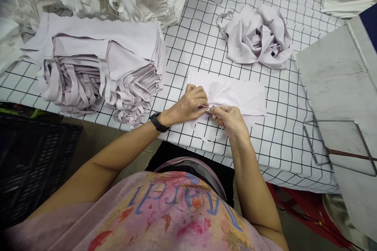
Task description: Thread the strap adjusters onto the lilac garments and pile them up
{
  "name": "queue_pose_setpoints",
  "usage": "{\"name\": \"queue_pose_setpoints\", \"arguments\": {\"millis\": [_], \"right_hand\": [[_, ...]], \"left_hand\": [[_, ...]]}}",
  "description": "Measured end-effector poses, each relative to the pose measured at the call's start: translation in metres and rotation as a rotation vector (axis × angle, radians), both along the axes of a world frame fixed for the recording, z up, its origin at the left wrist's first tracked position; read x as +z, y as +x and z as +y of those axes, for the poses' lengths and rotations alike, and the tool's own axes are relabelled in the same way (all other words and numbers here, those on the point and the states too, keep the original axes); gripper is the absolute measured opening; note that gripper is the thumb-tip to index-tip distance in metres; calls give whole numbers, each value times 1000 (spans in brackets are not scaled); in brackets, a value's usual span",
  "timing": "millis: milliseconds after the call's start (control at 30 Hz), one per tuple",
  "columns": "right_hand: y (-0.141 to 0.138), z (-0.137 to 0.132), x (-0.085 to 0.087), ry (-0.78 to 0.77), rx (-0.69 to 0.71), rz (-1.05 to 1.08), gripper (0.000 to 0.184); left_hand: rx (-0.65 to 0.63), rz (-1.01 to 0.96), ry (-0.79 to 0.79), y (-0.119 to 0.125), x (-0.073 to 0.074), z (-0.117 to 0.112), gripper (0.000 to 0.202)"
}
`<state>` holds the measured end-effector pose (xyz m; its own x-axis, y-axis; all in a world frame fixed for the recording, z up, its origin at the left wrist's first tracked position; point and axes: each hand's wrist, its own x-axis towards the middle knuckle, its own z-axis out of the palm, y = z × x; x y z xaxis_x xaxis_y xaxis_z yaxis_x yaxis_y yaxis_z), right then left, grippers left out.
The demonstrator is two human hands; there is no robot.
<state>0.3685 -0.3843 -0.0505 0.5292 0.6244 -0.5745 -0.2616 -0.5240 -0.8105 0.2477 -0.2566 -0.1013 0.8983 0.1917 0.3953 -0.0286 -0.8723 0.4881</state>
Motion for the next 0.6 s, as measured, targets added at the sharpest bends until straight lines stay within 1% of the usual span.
{"name": "queue_pose_setpoints", "arguments": {"millis": [233, 467, 600], "right_hand": [[0, 0, 0, -11, -10, -2, 22], [-1, -1, -2, 0, -9, -16, 23], [-1, -1, -4, 17, -56, -11, 21]], "left_hand": [[-6, -4, 34, 0, 1, 0, 25], [-5, -5, 30, -1, 3, 0, 24], [-7, -8, 26, -2, 3, 0, 25]]}}
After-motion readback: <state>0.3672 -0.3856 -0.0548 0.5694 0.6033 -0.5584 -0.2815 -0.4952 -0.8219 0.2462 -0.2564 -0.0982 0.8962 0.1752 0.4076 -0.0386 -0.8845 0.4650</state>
